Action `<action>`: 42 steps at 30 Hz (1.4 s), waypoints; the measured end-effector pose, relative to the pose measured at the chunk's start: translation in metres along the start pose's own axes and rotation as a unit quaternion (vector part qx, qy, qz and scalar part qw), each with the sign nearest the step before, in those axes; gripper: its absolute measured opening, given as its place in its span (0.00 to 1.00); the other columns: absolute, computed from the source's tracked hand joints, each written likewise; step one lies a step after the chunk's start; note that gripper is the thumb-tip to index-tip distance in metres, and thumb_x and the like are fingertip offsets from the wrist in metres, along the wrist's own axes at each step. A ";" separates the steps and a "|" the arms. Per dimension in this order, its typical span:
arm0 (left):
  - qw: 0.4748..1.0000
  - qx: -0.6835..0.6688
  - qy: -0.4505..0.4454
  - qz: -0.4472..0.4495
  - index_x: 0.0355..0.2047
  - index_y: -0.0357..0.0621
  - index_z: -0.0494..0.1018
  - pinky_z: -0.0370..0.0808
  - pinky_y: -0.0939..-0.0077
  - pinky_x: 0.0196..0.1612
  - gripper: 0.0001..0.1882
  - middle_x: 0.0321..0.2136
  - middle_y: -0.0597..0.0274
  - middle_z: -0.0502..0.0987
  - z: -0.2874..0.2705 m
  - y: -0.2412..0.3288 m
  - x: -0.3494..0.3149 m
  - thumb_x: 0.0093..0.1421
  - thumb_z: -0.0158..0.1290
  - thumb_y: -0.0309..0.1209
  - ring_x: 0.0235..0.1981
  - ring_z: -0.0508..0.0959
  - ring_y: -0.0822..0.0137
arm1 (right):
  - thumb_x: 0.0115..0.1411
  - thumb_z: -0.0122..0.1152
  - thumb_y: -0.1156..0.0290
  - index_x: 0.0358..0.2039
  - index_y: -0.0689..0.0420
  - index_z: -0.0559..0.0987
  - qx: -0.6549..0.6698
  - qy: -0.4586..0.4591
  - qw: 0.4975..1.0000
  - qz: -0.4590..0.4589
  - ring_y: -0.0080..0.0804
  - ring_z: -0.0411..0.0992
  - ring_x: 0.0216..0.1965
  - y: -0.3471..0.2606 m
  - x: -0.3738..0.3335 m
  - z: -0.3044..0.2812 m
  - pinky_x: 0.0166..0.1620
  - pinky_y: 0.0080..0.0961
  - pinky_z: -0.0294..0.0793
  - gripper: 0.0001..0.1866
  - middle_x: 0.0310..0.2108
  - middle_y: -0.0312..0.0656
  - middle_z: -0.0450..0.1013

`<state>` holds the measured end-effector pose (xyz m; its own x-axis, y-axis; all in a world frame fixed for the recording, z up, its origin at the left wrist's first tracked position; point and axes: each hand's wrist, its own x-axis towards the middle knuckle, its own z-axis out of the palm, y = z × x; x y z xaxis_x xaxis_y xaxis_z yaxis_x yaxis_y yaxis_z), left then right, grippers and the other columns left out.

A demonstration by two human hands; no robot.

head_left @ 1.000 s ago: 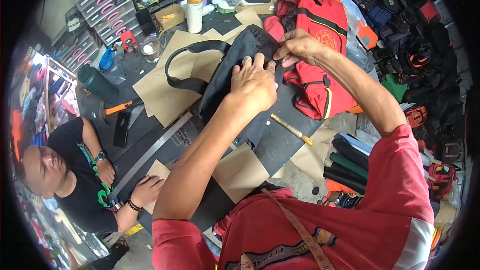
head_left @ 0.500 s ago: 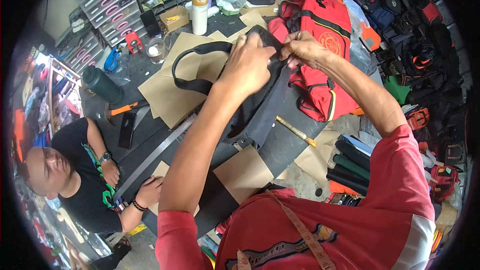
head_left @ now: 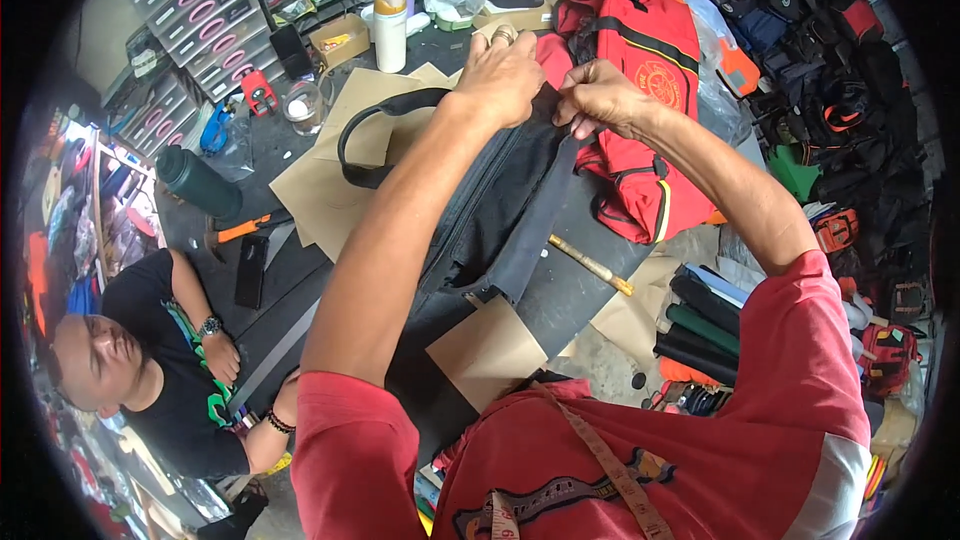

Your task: Drawing a design pattern on cardboard using a pencil and a black bag as a reference.

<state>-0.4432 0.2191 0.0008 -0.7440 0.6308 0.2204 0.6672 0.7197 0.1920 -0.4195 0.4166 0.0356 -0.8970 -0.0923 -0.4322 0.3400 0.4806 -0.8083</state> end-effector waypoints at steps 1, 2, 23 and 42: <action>0.997 -0.008 0.052 0.049 0.39 0.46 0.85 0.65 0.51 0.62 0.10 0.54 0.58 0.75 0.004 -0.006 -0.002 0.56 0.64 0.28 0.63 0.71 0.50 | 0.55 0.66 0.84 0.31 0.62 0.80 -0.007 -0.002 1.000 -0.001 0.29 0.79 0.19 0.000 0.000 0.001 0.22 0.24 0.83 0.04 0.26 0.45 0.82; 0.990 -0.016 0.104 0.099 0.35 0.47 0.82 0.67 0.52 0.60 0.06 0.51 0.59 0.75 0.008 -0.012 -0.003 0.57 0.64 0.29 0.60 0.72 0.50 | 0.55 0.66 0.83 0.30 0.62 0.80 -0.014 -0.004 1.000 -0.003 0.29 0.79 0.19 -0.001 -0.001 0.001 0.22 0.24 0.83 0.04 0.26 0.45 0.82; 0.980 -0.148 0.016 0.128 0.39 0.35 0.80 0.76 0.54 0.56 0.15 0.43 0.49 0.82 0.006 -0.029 0.007 0.56 0.69 0.30 0.51 0.80 0.46 | 0.53 0.66 0.82 0.28 0.61 0.79 -0.012 0.025 1.000 -0.006 0.29 0.79 0.18 0.008 0.002 0.000 0.21 0.24 0.82 0.04 0.24 0.45 0.81; 0.979 -0.073 0.040 0.187 0.53 0.46 0.81 0.68 0.54 0.61 0.17 0.44 0.50 0.79 0.015 -0.023 0.011 0.66 0.58 0.36 0.52 0.78 0.49 | 0.53 0.66 0.83 0.33 0.65 0.79 -0.018 0.038 0.999 -0.022 0.31 0.79 0.19 0.014 -0.005 -0.001 0.21 0.24 0.82 0.06 0.27 0.46 0.81</action>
<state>-0.4671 0.2144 -0.0157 -0.4452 0.8133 0.3746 0.8950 0.3903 0.2162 -0.4105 0.4246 0.0274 -0.9298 -0.0485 -0.3649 0.2912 0.5095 -0.8097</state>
